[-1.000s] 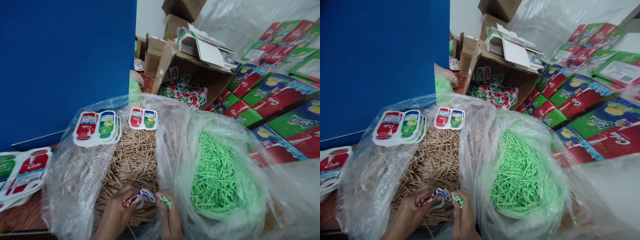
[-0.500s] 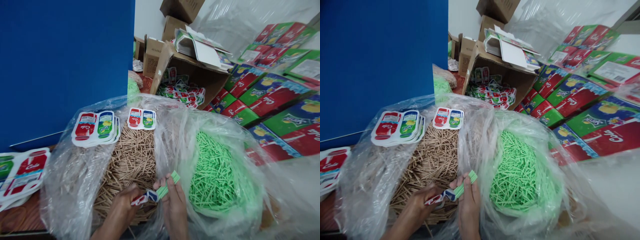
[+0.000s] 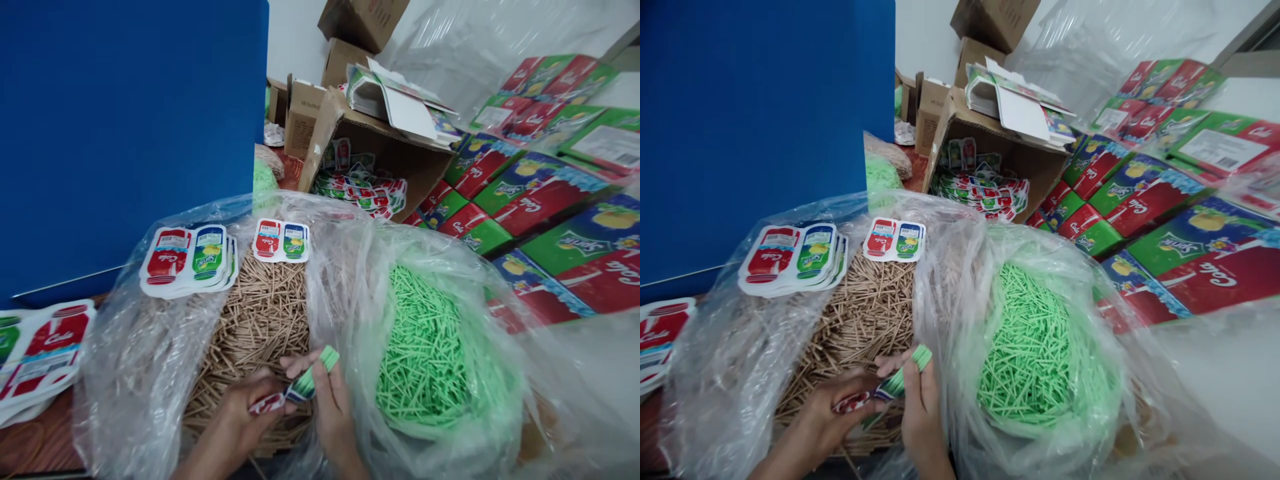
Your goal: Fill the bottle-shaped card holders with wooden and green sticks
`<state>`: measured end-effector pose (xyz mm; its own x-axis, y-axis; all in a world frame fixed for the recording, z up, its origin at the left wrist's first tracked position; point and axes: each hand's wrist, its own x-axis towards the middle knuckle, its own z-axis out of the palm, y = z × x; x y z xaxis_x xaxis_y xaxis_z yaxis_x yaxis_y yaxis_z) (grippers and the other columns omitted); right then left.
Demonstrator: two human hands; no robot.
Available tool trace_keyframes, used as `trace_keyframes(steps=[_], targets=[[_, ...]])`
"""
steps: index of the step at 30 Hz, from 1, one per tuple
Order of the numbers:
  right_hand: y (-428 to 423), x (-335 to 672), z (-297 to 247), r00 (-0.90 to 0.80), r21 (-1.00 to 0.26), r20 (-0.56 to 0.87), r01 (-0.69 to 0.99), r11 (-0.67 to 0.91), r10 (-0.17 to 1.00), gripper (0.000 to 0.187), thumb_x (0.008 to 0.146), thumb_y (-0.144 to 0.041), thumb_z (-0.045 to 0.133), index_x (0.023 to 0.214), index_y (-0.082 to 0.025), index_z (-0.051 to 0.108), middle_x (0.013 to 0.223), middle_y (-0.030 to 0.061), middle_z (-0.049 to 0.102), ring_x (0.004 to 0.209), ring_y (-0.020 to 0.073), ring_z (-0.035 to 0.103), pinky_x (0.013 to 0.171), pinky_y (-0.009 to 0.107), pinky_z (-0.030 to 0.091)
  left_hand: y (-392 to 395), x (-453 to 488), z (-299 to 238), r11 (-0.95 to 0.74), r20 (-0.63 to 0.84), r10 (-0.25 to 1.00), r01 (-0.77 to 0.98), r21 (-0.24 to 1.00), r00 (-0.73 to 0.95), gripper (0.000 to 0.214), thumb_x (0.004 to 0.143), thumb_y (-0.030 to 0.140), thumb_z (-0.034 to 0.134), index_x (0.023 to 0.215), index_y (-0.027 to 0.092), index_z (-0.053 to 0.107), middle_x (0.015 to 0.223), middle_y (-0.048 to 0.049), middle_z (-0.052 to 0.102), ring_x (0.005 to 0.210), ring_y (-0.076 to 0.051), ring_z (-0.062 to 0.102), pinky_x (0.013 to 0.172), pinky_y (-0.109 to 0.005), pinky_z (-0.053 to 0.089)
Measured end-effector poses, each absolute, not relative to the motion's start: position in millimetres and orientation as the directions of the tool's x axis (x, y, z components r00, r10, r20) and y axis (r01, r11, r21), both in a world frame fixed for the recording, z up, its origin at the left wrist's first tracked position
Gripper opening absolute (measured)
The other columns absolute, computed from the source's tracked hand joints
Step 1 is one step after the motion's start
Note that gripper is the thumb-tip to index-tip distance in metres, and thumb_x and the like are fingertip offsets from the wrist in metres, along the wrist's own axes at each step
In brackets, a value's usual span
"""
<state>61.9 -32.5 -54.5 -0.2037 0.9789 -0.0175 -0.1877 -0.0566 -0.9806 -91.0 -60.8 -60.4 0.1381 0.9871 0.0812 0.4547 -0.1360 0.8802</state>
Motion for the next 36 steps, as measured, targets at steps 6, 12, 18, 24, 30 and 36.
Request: trace_keyframes(steps=[6, 12, 18, 24, 30, 36], targets=[[-43.7, 78.3, -48.2, -0.279, -0.947, 0.31, -0.009, 0.32, 0.909, 0.047, 0.099, -0.041, 0.034, 0.145, -0.032, 0.026, 0.143, 0.0054, 0.048, 0.129, 0.0213, 0.048, 0.103, 0.038, 0.044, -52.4, -101.2, -37.1, 0.016, -0.028, 0.998, 0.217, 0.976, 0.051, 0.016, 0.071, 0.025, 0.077, 0.086, 0.03, 0.079, 0.089, 0.0017, 0.077, 0.086, -0.018, 0.07, 0.077, -0.019, 0.05], [-37.2, 92.5, -34.7, -0.456, -0.688, 0.512, 0.29, 0.665, 0.728, 0.043, 0.097, -0.02, 0.036, 0.139, -0.027, 0.042, 0.137, 0.0046, 0.054, 0.129, 0.0219, 0.047, 0.106, 0.038, 0.042, -50.1, -105.9, -36.5, -0.097, 0.072, 0.991, 0.23, 0.968, 0.117, 0.014, 0.074, 0.026, 0.075, 0.087, 0.031, 0.079, 0.084, 0.0021, 0.076, 0.08, -0.016, 0.07, 0.073, -0.017, 0.05], [-33.4, 92.1, -30.8, -0.387, -0.656, 0.566, 0.324, 0.681, 0.729, 0.037, 0.095, -0.016, 0.042, 0.13, -0.023, 0.049, 0.109, 0.0064, 0.069, 0.119, 0.0211, 0.055, 0.097, 0.037, 0.049, -52.9, -110.7, -40.8, -0.132, 0.097, 0.985, 0.271, 0.953, 0.14, 0.011, 0.078, 0.032, 0.072, 0.086, 0.028, 0.078, 0.084, 0.0007, 0.075, 0.079, -0.016, 0.069, 0.07, -0.018, 0.05], [-31.9, 83.1, -30.8, -0.489, -0.615, 0.554, 0.306, 0.727, 0.674, 0.039, 0.094, -0.023, 0.049, 0.132, -0.022, 0.05, 0.114, 0.0092, 0.068, 0.115, 0.022, 0.058, 0.095, 0.033, 0.05, -55.0, -117.5, -35.8, -0.211, 0.146, 0.967, 0.335, 0.918, 0.21, 0.011, 0.082, 0.031, 0.067, 0.085, 0.024, 0.075, 0.081, -0.0006, 0.073, 0.075, -0.015, 0.067, 0.071, -0.019, 0.048], [-34.0, 60.0, -51.7, -0.182, -0.946, 0.25, 0.166, 0.28, 0.951, 0.034, 0.088, -0.039, 0.058, 0.119, -0.027, 0.061, 0.111, 0.0055, 0.069, 0.105, 0.0229, 0.063, 0.091, 0.031, 0.051, -56.6, -133.3, -17.6, -0.04, 0.053, 0.997, 0.188, 0.981, -0.062, 0.027, 0.068, 0.044, 0.076, 0.064, 0.018, 0.071, 0.062, 0.0001, 0.068, 0.061, -0.016, 0.062, 0.057, -0.022, 0.047], [-7.3, 7.8, -34.3, -0.43, -0.987, -0.024, 0.156, 0.048, 0.902, 0.021, 0.083, -0.038, 0.06, 0.086, -0.02, 0.071, 0.077, 0.002, 0.072, 0.073, 0.0213, 0.067, 0.064, 0.028, 0.055, -48.9, -164.2, 0.0, 0.227, -0.226, 0.92, -0.035, 0.973, -0.32, 0.031, 0.066, 0.045, 0.077, 0.079, 0.018, 0.07, 0.064, 0.0011, 0.073, 0.057, -0.018, 0.066, 0.052, -0.025, 0.054]])
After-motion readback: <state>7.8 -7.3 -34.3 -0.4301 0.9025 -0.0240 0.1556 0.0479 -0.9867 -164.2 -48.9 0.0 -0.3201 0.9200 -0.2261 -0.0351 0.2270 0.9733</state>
